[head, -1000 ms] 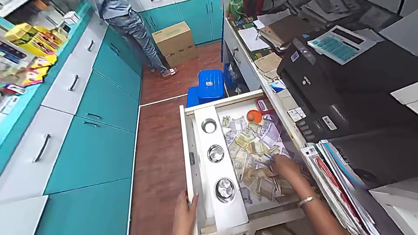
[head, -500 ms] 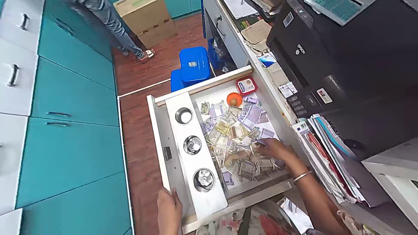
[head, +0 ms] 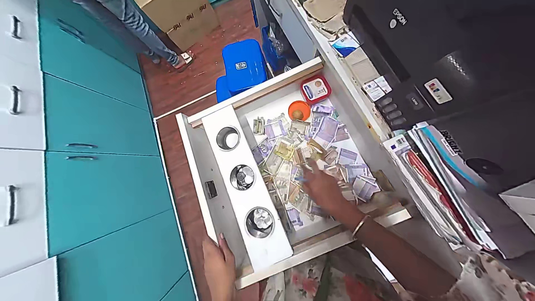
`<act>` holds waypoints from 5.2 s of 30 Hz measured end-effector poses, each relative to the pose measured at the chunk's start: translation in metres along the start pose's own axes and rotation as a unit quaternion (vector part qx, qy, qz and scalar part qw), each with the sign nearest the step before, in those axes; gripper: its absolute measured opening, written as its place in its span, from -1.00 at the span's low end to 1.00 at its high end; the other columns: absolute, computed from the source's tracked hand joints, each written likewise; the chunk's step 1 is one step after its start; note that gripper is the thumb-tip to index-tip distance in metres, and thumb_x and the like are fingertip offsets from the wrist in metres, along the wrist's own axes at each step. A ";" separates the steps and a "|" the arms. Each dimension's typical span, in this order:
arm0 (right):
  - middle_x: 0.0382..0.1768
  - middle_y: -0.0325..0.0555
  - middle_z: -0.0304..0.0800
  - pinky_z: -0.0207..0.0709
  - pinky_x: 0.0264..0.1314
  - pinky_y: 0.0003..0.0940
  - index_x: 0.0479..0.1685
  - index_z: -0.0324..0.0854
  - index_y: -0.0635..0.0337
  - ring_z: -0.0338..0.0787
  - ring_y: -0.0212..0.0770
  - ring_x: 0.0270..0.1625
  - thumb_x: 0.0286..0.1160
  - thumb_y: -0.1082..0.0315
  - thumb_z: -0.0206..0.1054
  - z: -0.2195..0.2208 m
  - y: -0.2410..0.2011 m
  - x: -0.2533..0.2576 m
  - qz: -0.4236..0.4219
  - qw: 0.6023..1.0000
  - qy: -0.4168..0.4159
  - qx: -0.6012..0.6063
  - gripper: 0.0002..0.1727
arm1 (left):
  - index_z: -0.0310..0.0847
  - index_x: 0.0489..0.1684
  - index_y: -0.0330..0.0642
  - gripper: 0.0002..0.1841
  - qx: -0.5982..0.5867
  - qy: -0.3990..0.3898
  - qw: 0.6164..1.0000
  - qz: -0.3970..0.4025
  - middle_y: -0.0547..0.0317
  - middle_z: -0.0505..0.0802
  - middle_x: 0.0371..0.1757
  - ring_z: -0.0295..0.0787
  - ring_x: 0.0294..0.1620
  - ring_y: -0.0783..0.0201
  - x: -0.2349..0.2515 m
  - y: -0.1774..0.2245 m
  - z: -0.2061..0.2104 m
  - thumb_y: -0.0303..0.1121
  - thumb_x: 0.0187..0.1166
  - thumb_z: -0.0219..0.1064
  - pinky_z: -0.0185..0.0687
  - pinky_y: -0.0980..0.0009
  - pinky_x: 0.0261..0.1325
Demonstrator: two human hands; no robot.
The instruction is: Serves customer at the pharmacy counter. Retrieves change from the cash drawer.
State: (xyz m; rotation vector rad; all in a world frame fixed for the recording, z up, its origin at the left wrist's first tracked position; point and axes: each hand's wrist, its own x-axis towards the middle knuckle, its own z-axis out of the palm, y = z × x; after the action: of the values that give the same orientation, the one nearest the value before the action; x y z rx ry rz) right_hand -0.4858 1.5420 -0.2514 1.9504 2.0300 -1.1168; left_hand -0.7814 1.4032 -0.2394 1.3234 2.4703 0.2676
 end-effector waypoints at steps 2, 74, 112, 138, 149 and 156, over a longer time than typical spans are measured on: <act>0.84 0.21 0.07 0.65 0.15 0.22 0.74 0.35 0.15 0.80 0.35 0.19 0.70 0.31 0.19 0.018 -0.014 0.012 -0.123 0.987 -0.102 -0.016 -0.41 | 0.17 0.62 -0.66 -0.41 -0.011 0.005 1.000 0.008 -0.62 0.60 0.41 0.62 0.42 -0.46 0.001 -0.001 0.000 -0.25 0.83 0.00 0.46 -0.28 0.47; 0.06 0.41 0.80 0.53 0.09 0.47 0.34 0.68 0.21 0.78 0.46 0.14 0.78 0.28 0.14 -0.059 0.055 0.077 0.143 0.978 0.134 0.072 -0.65 | 0.15 0.61 -0.70 -0.38 -0.063 0.005 0.998 0.020 -0.68 0.59 0.39 0.58 0.44 -0.45 0.002 -0.006 0.000 -0.24 0.80 0.04 0.42 -0.22 0.53; -0.58 -0.47 0.50 0.31 -0.48 -0.71 -0.33 0.54 0.17 0.43 -0.67 -0.56 0.24 0.50 0.37 -0.030 -0.015 -0.063 -0.086 0.905 0.116 0.401 -0.88 | 0.14 0.68 -0.30 -0.48 -0.560 -0.393 0.727 -0.056 0.00 0.71 0.30 0.83 0.14 0.17 0.004 0.156 -0.023 -0.25 0.80 0.00 0.82 0.19 0.13; -0.62 -0.50 0.70 0.06 -0.75 -0.70 0.07 0.70 0.14 0.27 -0.67 -0.76 0.45 0.46 0.41 -0.027 0.000 -0.058 0.015 0.831 -0.087 0.549 -0.77 | 0.45 0.26 -0.38 -0.76 -0.530 -0.356 0.768 -0.046 0.03 0.95 -0.34 0.96 -0.42 0.21 0.005 0.105 -0.034 -0.60 0.74 0.05 0.92 0.35 -0.29; -0.70 -0.48 0.62 0.04 -0.79 -0.70 -0.05 0.66 0.08 0.22 -0.66 -0.81 0.46 0.46 0.40 -0.020 -0.009 -0.060 0.039 0.796 -0.126 0.591 -0.84 | 0.53 0.18 -0.36 -0.66 -0.422 -0.274 0.864 0.003 0.11 0.90 -0.18 0.90 -0.28 0.38 0.000 0.112 -0.025 -0.31 0.60 0.40 0.85 0.43 -0.21; -0.70 -0.48 0.60 0.04 -0.79 -0.69 -0.14 0.65 0.05 0.22 -0.65 -0.81 0.45 0.46 0.40 -0.019 -0.005 -0.059 0.028 0.792 -0.116 0.598 -0.88 | 0.60 0.05 -0.40 -0.79 -0.416 -0.270 0.868 -0.016 0.16 0.88 -0.32 0.85 -0.45 0.41 0.004 0.109 -0.025 -0.59 0.49 0.29 0.83 0.45 -0.35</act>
State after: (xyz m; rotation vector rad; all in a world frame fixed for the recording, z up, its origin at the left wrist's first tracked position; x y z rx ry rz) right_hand -0.4731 1.5053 -0.2029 1.9580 1.0764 -2.8866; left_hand -0.7085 1.4669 -0.1829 0.8126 1.5872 0.7373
